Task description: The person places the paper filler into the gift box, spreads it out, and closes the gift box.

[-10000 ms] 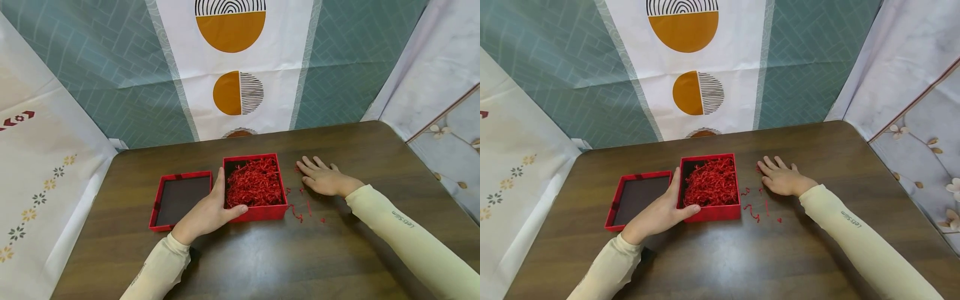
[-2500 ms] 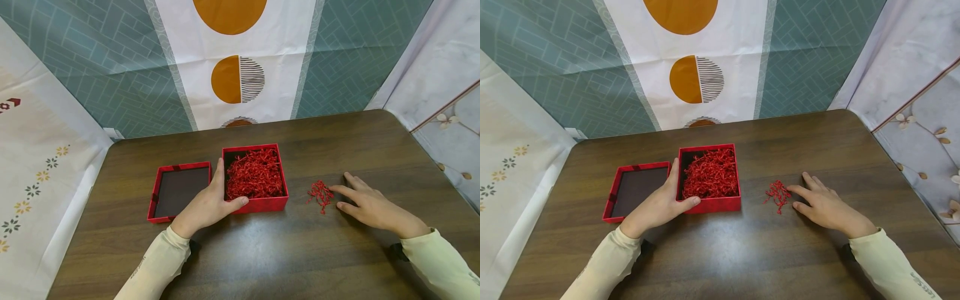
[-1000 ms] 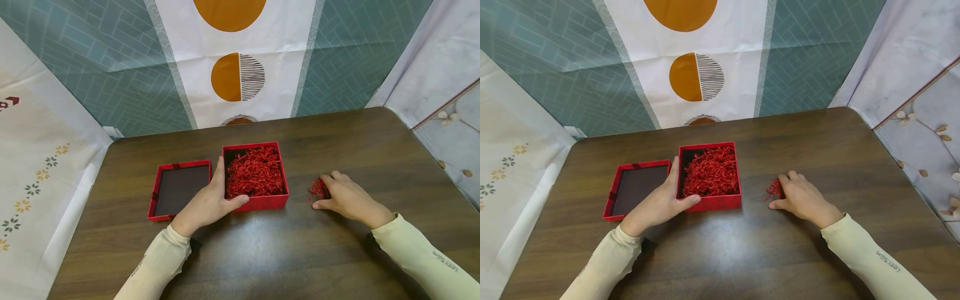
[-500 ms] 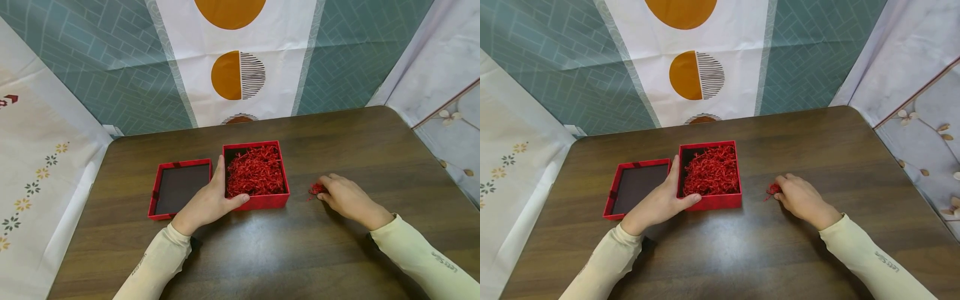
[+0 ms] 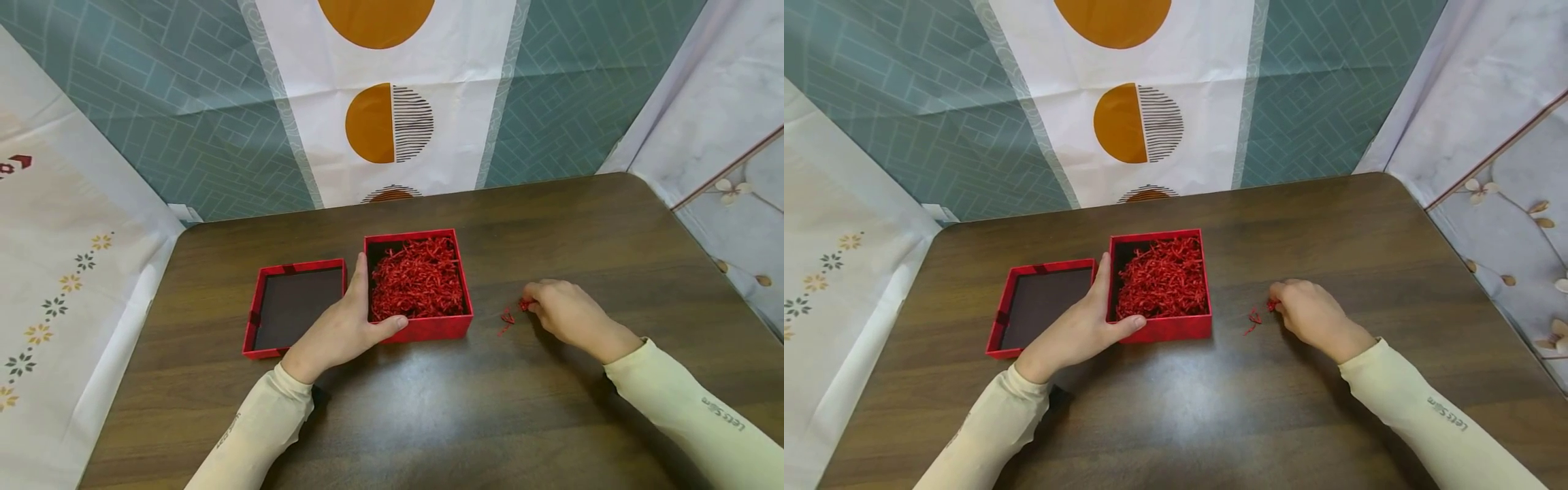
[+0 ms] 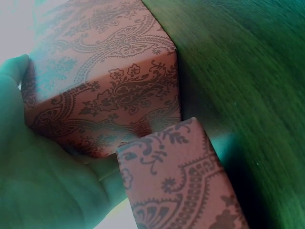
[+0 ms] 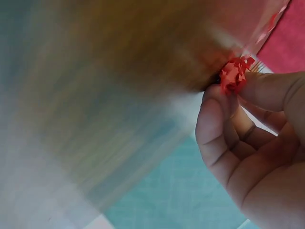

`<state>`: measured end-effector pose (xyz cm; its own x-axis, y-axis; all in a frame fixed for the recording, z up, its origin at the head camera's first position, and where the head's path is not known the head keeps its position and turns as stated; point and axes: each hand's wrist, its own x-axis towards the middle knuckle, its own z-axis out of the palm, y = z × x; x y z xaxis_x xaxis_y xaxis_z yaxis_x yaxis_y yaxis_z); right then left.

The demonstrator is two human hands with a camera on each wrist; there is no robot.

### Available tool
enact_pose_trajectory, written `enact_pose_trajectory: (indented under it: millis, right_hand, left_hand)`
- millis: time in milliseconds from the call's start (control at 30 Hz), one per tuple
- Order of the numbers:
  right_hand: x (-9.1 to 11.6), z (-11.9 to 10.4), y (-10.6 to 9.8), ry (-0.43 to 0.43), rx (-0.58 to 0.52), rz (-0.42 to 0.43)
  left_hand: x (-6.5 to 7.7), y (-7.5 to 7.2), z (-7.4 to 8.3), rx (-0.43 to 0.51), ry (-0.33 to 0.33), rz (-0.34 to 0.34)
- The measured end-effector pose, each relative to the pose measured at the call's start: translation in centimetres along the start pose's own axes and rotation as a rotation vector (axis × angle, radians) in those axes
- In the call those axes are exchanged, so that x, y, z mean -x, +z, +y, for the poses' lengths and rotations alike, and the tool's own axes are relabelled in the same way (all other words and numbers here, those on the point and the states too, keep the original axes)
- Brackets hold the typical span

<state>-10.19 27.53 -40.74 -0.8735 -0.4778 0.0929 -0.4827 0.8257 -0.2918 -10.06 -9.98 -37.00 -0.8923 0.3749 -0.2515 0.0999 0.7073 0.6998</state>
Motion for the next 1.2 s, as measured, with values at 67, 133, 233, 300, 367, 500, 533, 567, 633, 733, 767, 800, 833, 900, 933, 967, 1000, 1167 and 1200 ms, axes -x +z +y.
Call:
enact_pose_trajectory:
  millis: [67, 133, 233, 300, 367, 500, 533, 567, 633, 733, 767, 800, 833, 900, 933, 967, 1000, 1167, 1200]
  right_hand:
    - [-0.1, 0.8, -0.3, 0.031, 0.007, -0.004]
    - [-0.2, 1.6, -0.5, 0.056, 0.016, -0.007]
    - [-0.5, 2.4, -0.7, 0.077, 0.001, -0.015]
    - [-0.7, 2.7, -0.9, 0.073, -0.020, -0.008]
    - [-1.0, 2.5, -1.2, 0.074, -0.047, 0.009]
    - [-1.7, 1.4, -2.5, 0.059, -0.127, 0.069]
    - [-1.9, 0.9, -2.9, 0.054, -0.151, 0.085]
    - [-2.1, 0.4, -3.4, 0.041, -0.172, 0.110]
    - [-2.6, -0.9, -4.5, 0.017, -0.216, 0.156]
    - [-3.5, -3.3, -6.0, -0.012, -0.272, 0.234]
    - [-4.0, -4.2, -6.4, -0.024, -0.290, 0.255]
    - [-4.4, -5.1, -6.7, -0.032, -0.320, 0.265]
    - [-4.8, -6.0, -6.9, -0.039, -0.347, 0.272]
    - [-5.7, -7.7, -7.1, -0.050, -0.396, 0.265]
    - [-6.1, -8.4, -7.0, -0.061, -0.414, 0.252]
    - [-6.5, -9.1, -6.9, -0.067, -0.424, 0.234]
    - [-6.8, -9.6, -6.7, -0.075, -0.427, 0.216]
    - [-8.2, -11.3, -5.4, -0.143, -0.313, 0.111]
    - [-8.4, -11.4, -5.3, -0.159, -0.291, 0.090]
  left_hand:
    - [0.0, 0.0, 0.0, 0.000, 0.002, -0.001]
    - [0.0, 0.0, 0.0, 0.000, 0.005, 0.000]
    - [0.1, 0.0, 0.0, 0.001, 0.005, -0.001]
    - [0.1, 0.0, -0.1, 0.005, 0.006, -0.001]
    - [0.1, 0.0, -0.1, 0.010, 0.009, -0.002]
    - [0.1, 0.1, -0.2, 0.015, 0.014, -0.002]
    - [0.1, 0.1, -0.1, 0.015, 0.014, -0.001]
    - [0.1, 0.1, -0.1, 0.013, 0.013, 0.001]
    - [0.1, 0.1, -0.1, 0.013, 0.013, -0.002]
    - [0.1, 0.0, 0.0, 0.014, 0.017, -0.002]
    - [0.1, 0.0, -0.1, 0.013, 0.017, -0.002]
    - [0.1, -0.1, -0.1, 0.014, 0.018, -0.001]
    - [0.1, -0.1, -0.1, 0.012, 0.019, 0.000]
    - [0.1, -0.1, -0.2, 0.008, 0.022, 0.006]
    - [0.1, -0.1, -0.2, 0.004, 0.024, 0.009]
    - [0.0, -0.1, -0.3, 0.002, 0.028, 0.011]
    - [0.0, -0.1, -0.3, 0.002, 0.031, 0.012]
    - [0.0, 0.0, -0.4, -0.008, 0.049, 0.025]
    - [0.0, -0.1, -0.4, -0.009, 0.052, 0.027]
